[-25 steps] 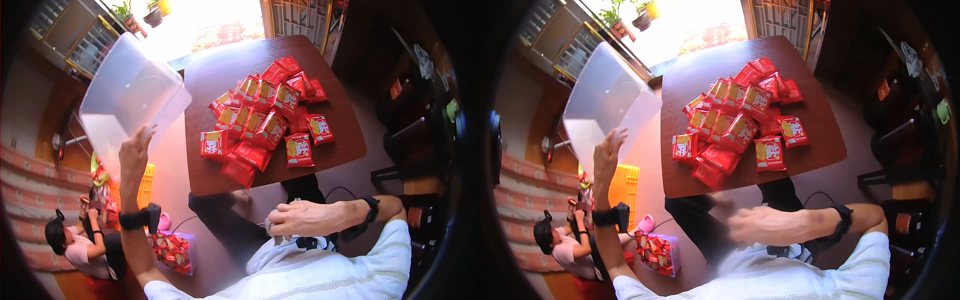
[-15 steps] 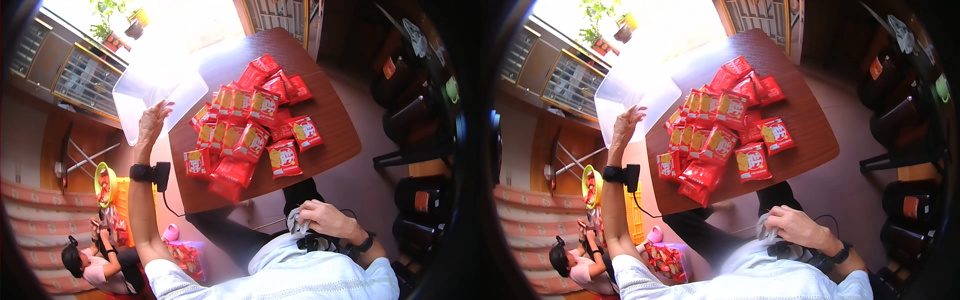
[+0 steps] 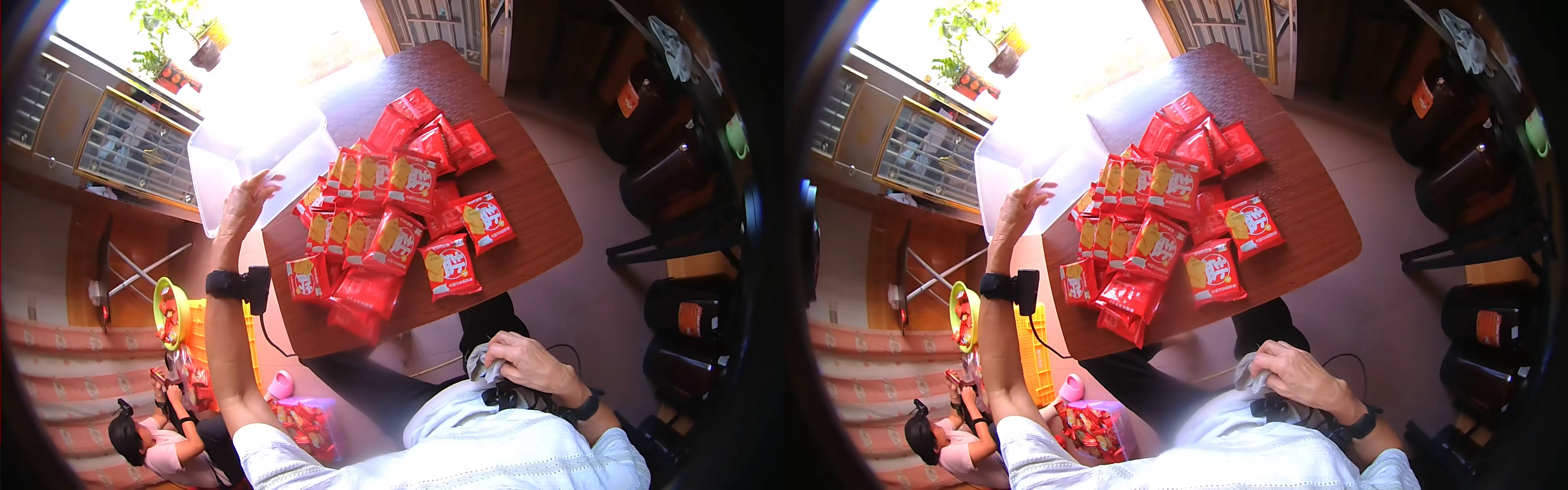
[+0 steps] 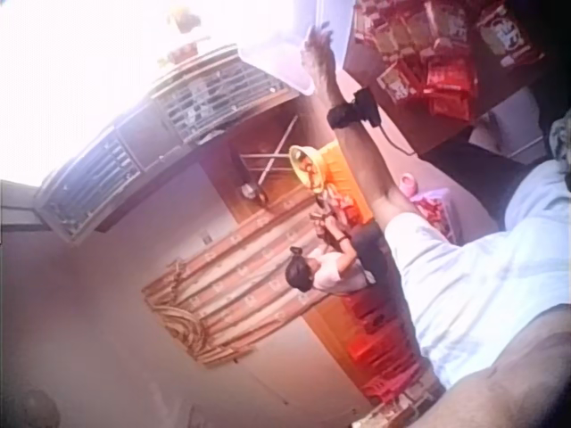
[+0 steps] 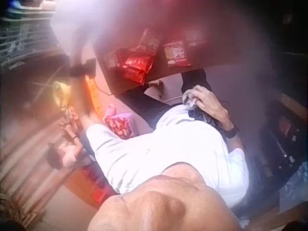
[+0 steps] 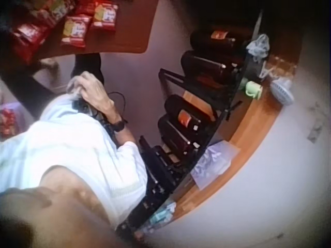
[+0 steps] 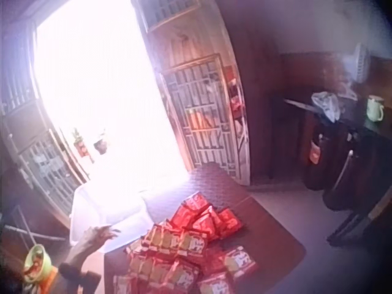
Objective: Cleaning a large plastic container with a cloth and then cleaning individual snack packages before placing them into the container.
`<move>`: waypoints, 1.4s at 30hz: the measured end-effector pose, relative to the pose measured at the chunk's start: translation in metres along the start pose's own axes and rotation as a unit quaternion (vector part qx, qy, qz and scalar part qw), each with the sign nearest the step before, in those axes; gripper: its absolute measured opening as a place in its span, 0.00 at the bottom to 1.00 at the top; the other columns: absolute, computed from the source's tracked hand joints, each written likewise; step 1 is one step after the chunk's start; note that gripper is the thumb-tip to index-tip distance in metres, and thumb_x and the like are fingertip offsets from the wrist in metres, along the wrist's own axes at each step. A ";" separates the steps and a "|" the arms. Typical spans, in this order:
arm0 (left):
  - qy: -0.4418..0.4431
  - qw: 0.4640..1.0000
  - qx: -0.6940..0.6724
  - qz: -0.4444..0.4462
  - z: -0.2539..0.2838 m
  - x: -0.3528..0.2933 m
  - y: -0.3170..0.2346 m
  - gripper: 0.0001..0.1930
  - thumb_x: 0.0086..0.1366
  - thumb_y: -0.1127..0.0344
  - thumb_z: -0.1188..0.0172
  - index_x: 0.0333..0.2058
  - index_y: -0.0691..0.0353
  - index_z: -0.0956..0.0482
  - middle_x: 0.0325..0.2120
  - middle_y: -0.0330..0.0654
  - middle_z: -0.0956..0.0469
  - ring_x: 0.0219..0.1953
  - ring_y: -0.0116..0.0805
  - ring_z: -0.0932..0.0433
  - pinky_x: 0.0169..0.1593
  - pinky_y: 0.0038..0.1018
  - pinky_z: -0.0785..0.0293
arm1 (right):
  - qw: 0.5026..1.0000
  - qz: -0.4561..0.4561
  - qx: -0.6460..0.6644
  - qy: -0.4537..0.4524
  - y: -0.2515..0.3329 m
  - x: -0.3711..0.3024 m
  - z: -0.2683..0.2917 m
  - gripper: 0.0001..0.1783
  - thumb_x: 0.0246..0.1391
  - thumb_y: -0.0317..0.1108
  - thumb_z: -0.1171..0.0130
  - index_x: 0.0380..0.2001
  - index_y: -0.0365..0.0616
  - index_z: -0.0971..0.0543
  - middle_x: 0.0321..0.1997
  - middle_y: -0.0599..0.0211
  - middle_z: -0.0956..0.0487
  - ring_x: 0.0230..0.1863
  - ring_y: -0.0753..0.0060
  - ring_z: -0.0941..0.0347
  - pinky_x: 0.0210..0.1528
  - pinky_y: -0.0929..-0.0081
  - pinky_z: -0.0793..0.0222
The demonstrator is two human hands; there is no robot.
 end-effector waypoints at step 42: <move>-0.274 0.854 -0.339 0.284 -0.132 -0.264 0.043 0.20 0.71 0.52 0.50 0.33 0.67 0.28 0.24 0.35 0.33 0.29 0.24 0.37 0.35 0.23 0.35 | 0.751 -0.146 0.554 -0.329 -0.109 0.035 0.058 0.23 0.52 0.49 0.33 0.45 0.48 0.25 0.36 0.74 0.21 0.30 0.83 0.23 0.32 0.79 0.24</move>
Point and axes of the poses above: each hand's wrist, its own x-axis towards the middle knuckle, its own z-axis out of the back of the hand, y = z × x, the point moved 4 cm from there along x, towards the middle knuckle
